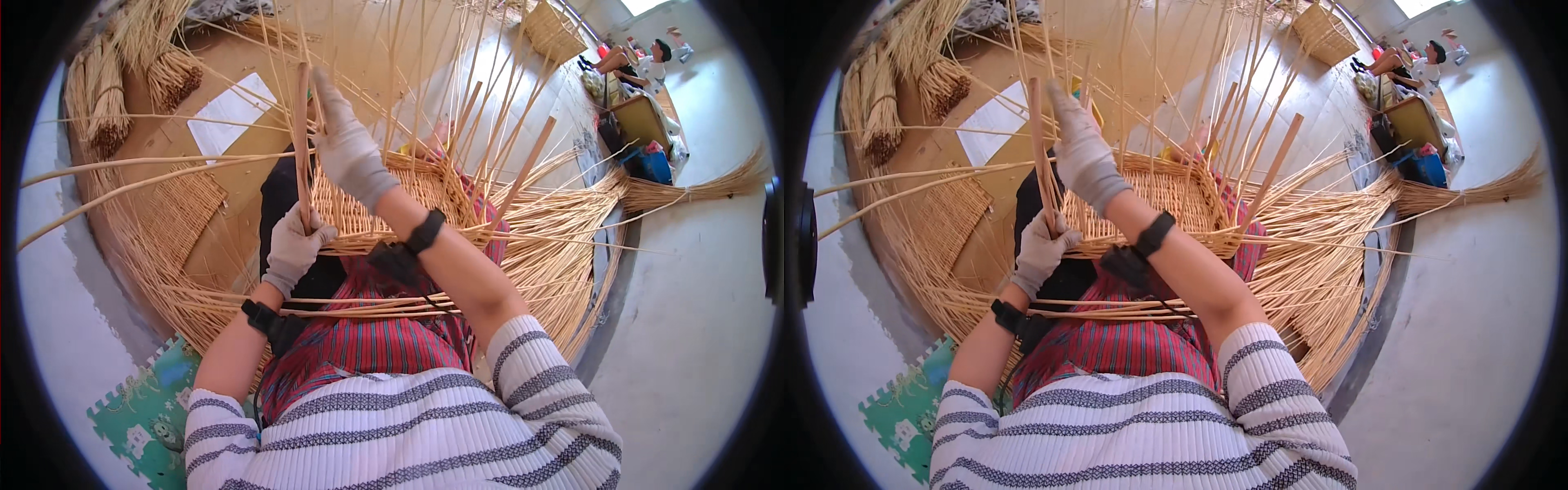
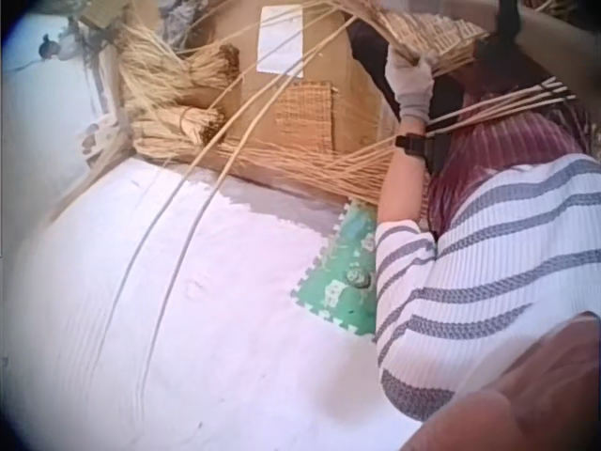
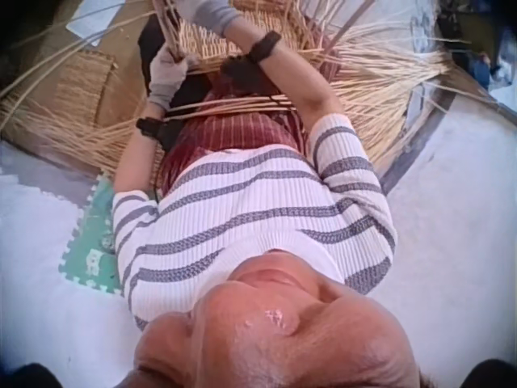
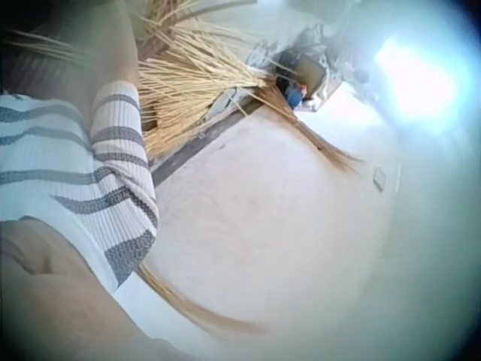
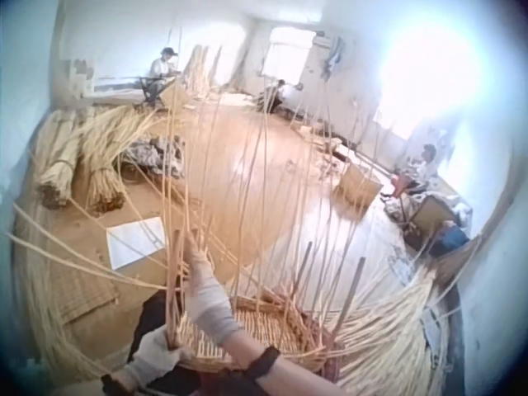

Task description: Weaving a wicker basket using long wooden strips.

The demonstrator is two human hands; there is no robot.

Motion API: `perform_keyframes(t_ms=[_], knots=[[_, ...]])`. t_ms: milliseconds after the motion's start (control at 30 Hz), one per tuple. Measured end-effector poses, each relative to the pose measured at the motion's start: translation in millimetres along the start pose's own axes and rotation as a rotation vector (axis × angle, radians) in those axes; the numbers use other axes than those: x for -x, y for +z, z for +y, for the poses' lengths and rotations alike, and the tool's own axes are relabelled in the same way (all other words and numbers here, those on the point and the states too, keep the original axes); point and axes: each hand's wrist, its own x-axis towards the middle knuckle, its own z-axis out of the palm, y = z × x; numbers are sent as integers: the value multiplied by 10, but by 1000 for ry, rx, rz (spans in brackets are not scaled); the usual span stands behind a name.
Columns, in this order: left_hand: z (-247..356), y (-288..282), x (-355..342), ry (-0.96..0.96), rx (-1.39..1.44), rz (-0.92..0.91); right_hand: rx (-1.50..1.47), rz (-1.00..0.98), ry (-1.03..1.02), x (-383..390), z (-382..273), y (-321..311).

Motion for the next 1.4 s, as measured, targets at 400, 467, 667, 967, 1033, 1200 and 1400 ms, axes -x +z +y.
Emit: perform_keyframes(t_ms=[400,467,667,967,1033,1200,1400], knots=[[86,-33,59,-75,-31,32,-781,306,100,1159,-37,-372],[102,-63,7,-75,9,6,-981,480,141,1530,338,-305],[14,-53,-103,-65,-220,127,-1067,592,274,1943,524,-230],[217,221,-122,237,-546,270,-151,821,588,2154,892,116],[-106,13,-33,121,-180,250,-754,608,614,2103,819,50],[713,486,392,749,-854,491,-1257,558,484,2031,845,-155],[317,931,34,231,-1246,157,-1337,462,401,2196,936,-212]])
